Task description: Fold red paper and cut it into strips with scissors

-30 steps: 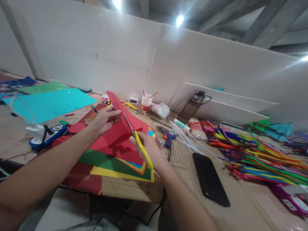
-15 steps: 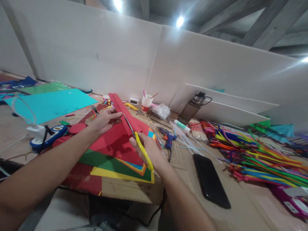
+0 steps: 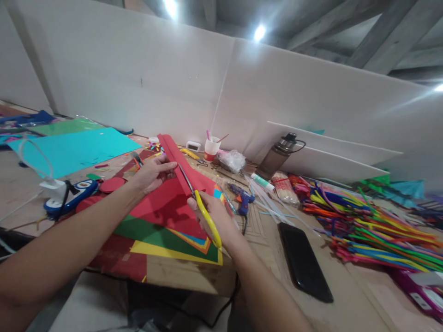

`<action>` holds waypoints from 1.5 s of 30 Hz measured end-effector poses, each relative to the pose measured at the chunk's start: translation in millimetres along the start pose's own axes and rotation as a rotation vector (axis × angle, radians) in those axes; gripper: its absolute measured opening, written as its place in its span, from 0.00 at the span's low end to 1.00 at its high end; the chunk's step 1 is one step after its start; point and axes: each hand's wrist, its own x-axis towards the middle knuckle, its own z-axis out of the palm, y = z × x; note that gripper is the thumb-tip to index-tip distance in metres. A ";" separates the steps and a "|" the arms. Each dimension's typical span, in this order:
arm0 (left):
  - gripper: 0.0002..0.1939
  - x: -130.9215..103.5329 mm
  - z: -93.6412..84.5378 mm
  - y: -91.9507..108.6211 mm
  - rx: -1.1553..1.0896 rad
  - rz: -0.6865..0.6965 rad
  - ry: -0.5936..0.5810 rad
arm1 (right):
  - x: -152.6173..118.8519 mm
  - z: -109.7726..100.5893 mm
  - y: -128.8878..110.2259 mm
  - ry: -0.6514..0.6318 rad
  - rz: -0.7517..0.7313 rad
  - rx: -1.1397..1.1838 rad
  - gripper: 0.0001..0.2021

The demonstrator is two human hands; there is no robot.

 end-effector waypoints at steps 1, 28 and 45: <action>0.11 0.0 0.0 0.1 -0.001 -0.001 -0.002 | 0.0 0.3 0.6 0.000 0.002 0.005 0.21; 0.11 6.9 -9.3 1.7 0.056 0.000 0.007 | -0.8 -1.6 2.0 -0.030 -0.003 -0.075 0.22; 0.14 2.4 -7.0 11.2 0.231 0.139 0.046 | -2.8 -6.2 -2.7 -0.081 -0.005 -0.105 0.21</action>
